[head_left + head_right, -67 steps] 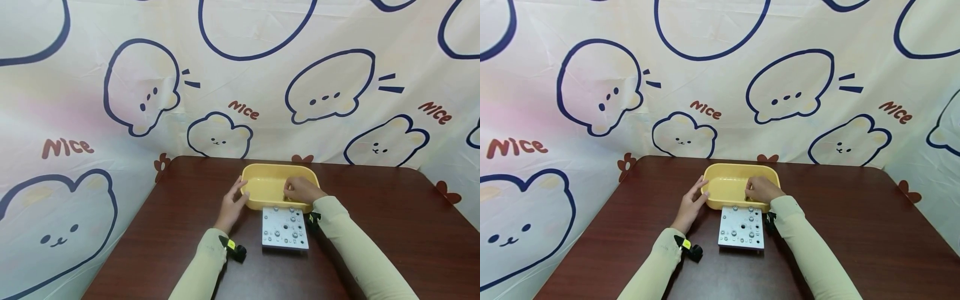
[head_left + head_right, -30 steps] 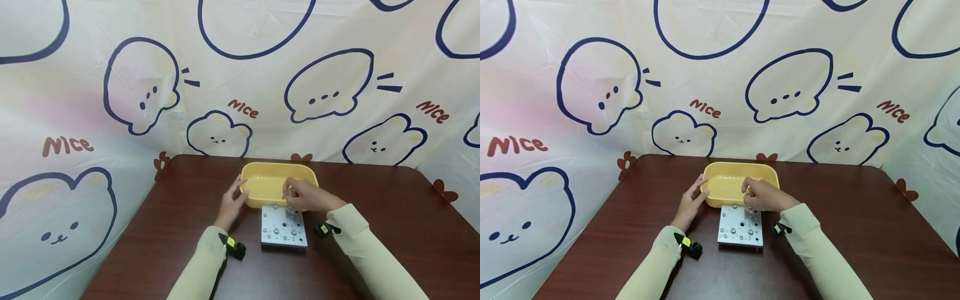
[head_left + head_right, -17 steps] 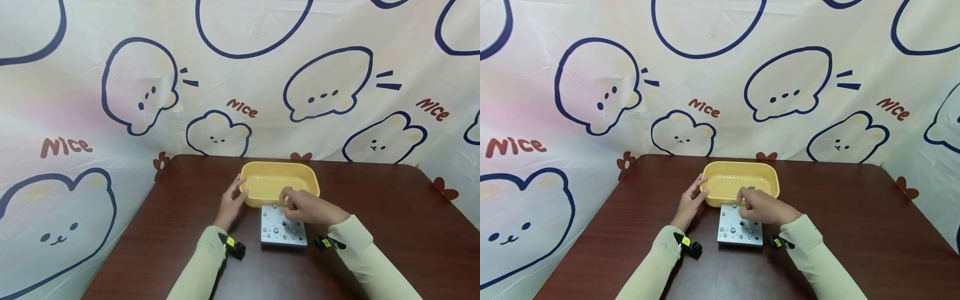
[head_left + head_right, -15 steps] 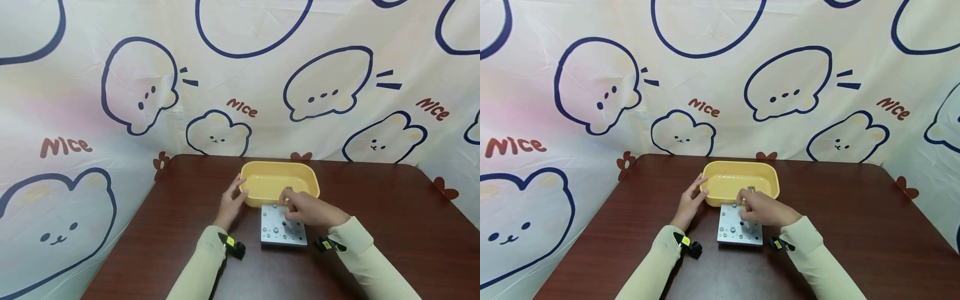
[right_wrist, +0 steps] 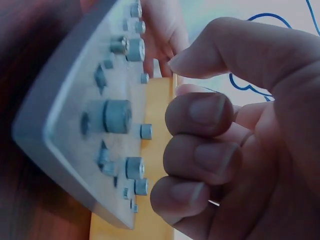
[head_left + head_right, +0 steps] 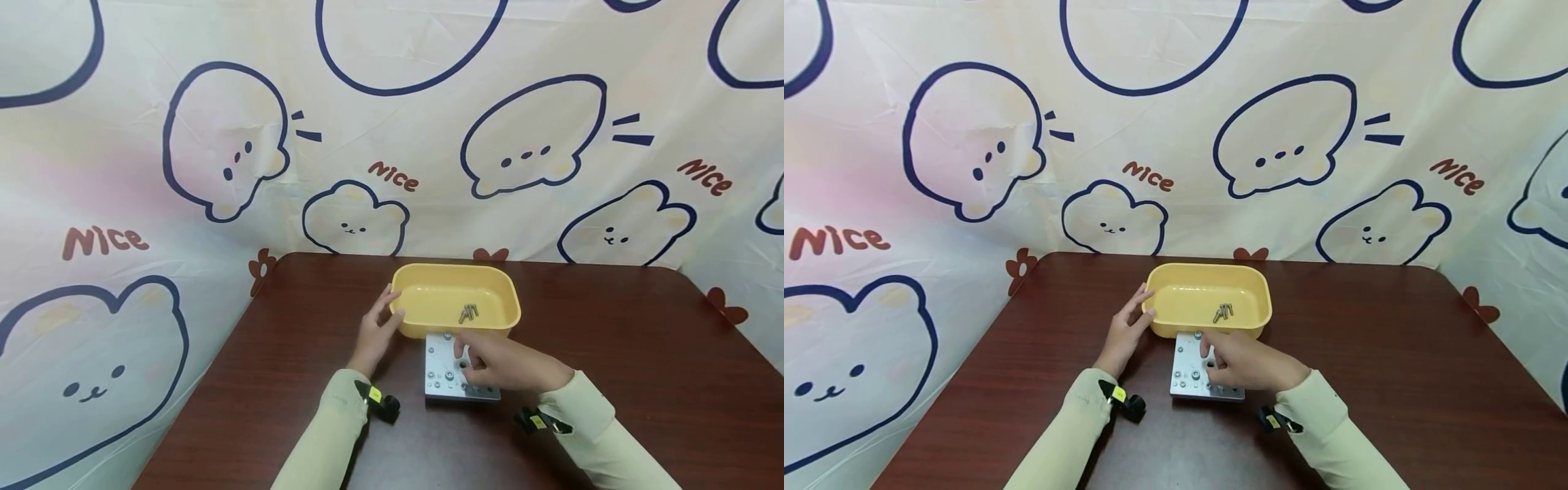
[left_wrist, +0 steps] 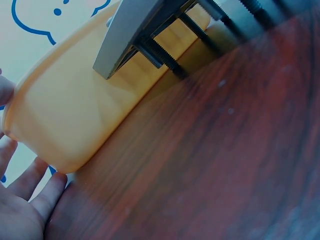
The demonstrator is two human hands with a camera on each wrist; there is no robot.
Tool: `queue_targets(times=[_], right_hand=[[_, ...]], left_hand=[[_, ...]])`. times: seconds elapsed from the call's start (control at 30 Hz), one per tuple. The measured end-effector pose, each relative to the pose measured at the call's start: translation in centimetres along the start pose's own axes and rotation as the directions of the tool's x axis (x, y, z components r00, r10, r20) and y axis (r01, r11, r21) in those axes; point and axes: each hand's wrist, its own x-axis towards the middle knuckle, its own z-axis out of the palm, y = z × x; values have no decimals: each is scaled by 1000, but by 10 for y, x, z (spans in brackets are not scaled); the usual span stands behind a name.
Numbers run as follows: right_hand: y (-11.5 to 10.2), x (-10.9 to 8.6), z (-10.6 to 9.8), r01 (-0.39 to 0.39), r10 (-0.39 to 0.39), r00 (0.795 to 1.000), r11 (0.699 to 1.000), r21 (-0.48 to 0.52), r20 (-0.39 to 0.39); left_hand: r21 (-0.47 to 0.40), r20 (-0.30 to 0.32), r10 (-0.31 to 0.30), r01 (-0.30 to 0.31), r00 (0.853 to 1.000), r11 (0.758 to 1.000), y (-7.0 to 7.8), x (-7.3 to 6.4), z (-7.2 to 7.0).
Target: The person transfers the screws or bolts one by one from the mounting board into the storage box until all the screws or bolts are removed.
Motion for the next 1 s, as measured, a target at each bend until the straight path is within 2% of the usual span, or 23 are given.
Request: queue_targets(times=[0.3, 0.53, 0.6, 0.77, 1.0], right_hand=[[-3, -10, 7, -56, 57, 997, 998, -11, 54], [-9, -13, 8, -67, 67, 994, 998, -8, 89], [-11, -13, 9, -81, 80, 991, 997, -2, 105], [-12, -13, 10, -106, 108, 985, 994, -22, 133], [-12, -12, 11, -117, 122, 982, 992, -47, 142]], left_hand=[[-1, 29, -32, 32, 999, 999, 5, -1, -1], [12, 46, -41, 41, 998, 999, 30, -13, -5], [10, 44, -50, 50, 998, 999, 27, -12, -4], [-1, 30, -46, 46, 998, 999, 6, -2, -2], [-5, 13, -10, 10, 1000, 1000, 2, -1, -1]])
